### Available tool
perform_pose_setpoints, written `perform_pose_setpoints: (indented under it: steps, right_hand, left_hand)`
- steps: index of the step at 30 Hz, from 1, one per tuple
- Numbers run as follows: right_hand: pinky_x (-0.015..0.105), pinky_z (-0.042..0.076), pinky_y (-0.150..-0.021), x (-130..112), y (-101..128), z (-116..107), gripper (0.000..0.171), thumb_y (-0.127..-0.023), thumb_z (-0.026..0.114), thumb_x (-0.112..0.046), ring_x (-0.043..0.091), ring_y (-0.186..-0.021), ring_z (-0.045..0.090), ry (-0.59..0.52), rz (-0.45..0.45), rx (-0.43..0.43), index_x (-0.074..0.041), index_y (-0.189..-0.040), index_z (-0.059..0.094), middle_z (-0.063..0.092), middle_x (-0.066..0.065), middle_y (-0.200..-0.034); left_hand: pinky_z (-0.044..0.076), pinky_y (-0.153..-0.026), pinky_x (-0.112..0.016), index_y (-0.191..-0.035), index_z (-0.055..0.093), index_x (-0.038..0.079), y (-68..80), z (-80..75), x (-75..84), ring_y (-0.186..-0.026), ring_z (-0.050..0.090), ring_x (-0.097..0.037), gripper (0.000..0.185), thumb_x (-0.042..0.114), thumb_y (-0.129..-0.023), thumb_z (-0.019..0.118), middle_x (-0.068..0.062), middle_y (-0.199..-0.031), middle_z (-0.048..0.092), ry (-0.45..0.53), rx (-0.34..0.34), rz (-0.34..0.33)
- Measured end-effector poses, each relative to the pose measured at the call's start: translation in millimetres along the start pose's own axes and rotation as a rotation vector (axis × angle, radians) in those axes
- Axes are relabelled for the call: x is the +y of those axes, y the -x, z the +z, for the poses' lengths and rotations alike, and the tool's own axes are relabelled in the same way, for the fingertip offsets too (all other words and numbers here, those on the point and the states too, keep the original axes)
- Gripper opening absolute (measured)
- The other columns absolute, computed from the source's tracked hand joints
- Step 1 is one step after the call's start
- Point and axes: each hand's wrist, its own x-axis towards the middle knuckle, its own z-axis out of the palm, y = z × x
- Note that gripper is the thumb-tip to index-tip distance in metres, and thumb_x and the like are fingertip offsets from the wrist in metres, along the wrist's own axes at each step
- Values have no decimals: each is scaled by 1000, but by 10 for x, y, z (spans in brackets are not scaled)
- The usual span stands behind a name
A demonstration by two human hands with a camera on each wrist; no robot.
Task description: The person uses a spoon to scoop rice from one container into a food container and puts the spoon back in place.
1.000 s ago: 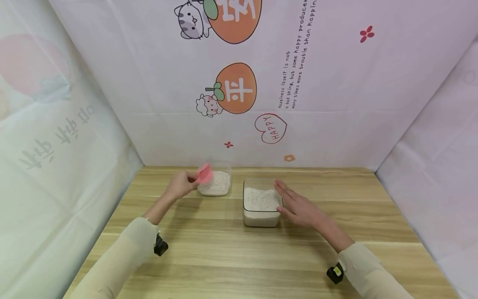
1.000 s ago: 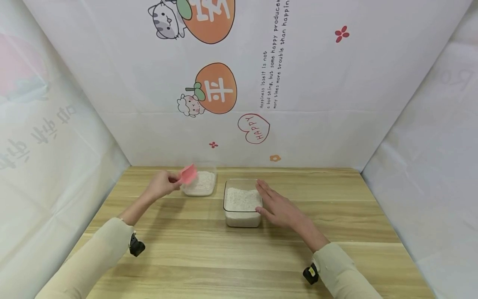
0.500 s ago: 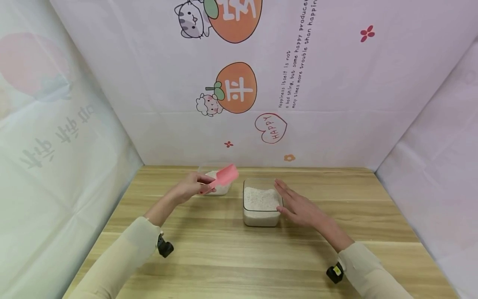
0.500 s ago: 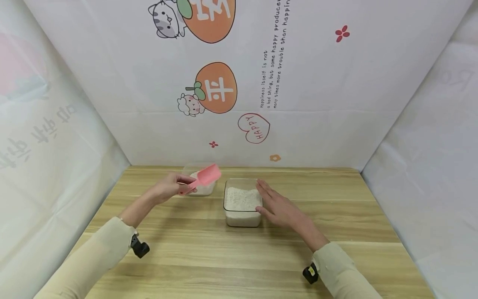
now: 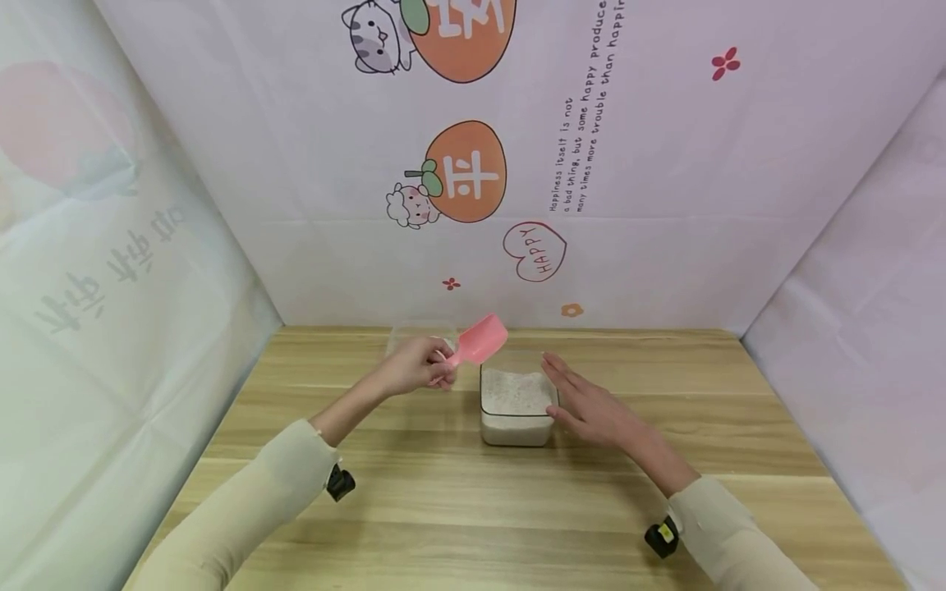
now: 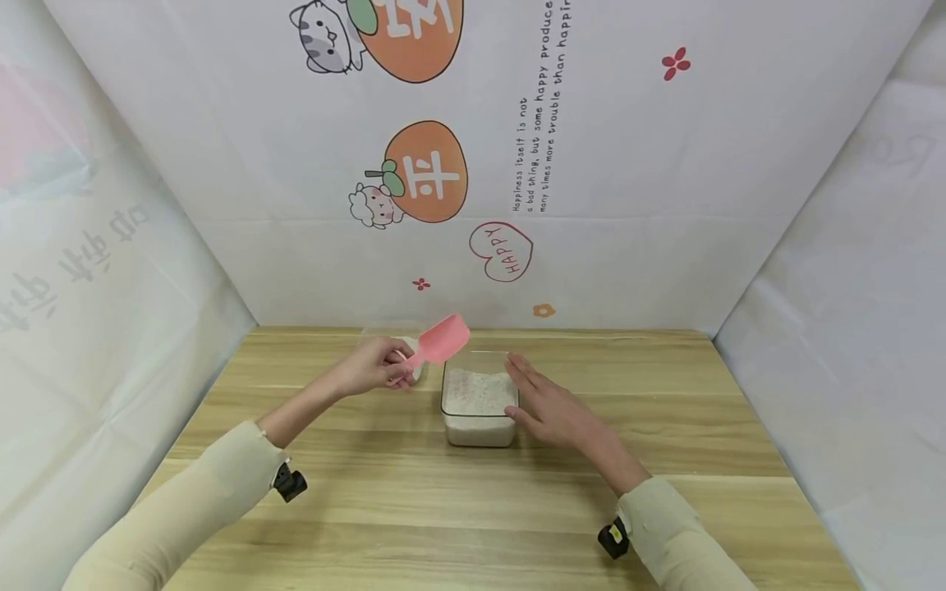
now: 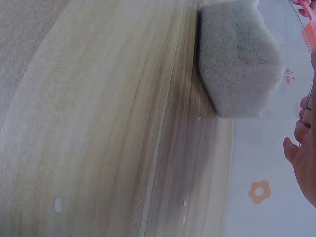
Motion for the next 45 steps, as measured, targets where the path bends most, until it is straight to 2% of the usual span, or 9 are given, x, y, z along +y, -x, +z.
perform_pose_setpoints:
  steps: [4,9,18,22,28,31,34,39,45]
  right_hand:
    - [49,39,-112,11,-2,7,73,-104,49,-40,32,-148,33,5,1,-5,-2,-158,18,12,12,-168]
    - [50,39,-111,26,-3,8,73,-104,49,-39,32,-147,34,3,5,-6,-3,-158,18,12,12,-168]
    - [49,38,-113,44,-19,10,74,-104,47,-42,31,-148,33,2,2,-19,-9,-160,12,11,11,-168]
    - [48,37,-114,45,-16,9,75,-103,48,-42,30,-149,32,-3,8,-23,-10,-160,11,10,10,-168]
    - [48,37,-114,38,-23,18,75,-103,50,-42,30,-149,32,-4,5,-19,-5,-159,16,15,13,-167]
    - [48,38,-113,31,-33,26,74,-103,51,-41,31,-149,32,-4,-5,-13,-3,-158,19,17,14,-167]
    - [49,38,-113,21,-40,29,75,-102,52,-40,31,-148,34,-9,-4,-8,-3,-158,19,17,14,-167]
    - [49,38,-113,16,-45,37,75,-103,49,-43,31,-148,34,-5,6,-3,-5,-159,17,16,14,-167]
    - [49,38,-113,40,-35,46,74,-103,49,-41,32,-148,33,-5,5,10,-3,-158,18,11,11,-168]
  left_hand:
    - [53,-56,-21,-94,75,2,-63,25,96,-62,67,-8,10,9,-94,67,-5,-75,74,-178,-4,2]
    - [41,-51,-19,-80,78,9,-127,46,244,-52,57,-5,13,12,-91,72,-1,-65,71,-409,26,63]
    - [44,-55,-23,-74,74,11,-294,191,484,-62,54,-11,13,2,-83,74,0,-71,71,-853,54,166]
    - [48,-56,-27,-77,69,12,-426,338,576,-62,50,-11,17,-2,-85,69,0,-74,69,-1031,28,210]
    - [55,-59,-28,-84,73,15,-598,548,717,-69,58,-9,20,3,-93,60,3,-85,72,-1176,-88,163]
    - [55,-58,-27,-86,73,14,-675,584,749,-75,63,-10,16,5,-93,62,1,-90,72,-1165,-166,137]
    - [50,-51,-23,-81,71,10,-751,553,753,-63,63,-9,13,5,-90,64,-1,-80,72,-1053,-290,82]
    - [38,-42,-19,-64,71,3,-824,389,658,-43,56,-10,32,7,-94,62,-2,-52,63,-764,-484,-38]
    - [40,-45,-20,-62,69,-1,-771,178,419,-44,52,-9,39,7,-99,58,0,-49,56,-417,-548,-69]
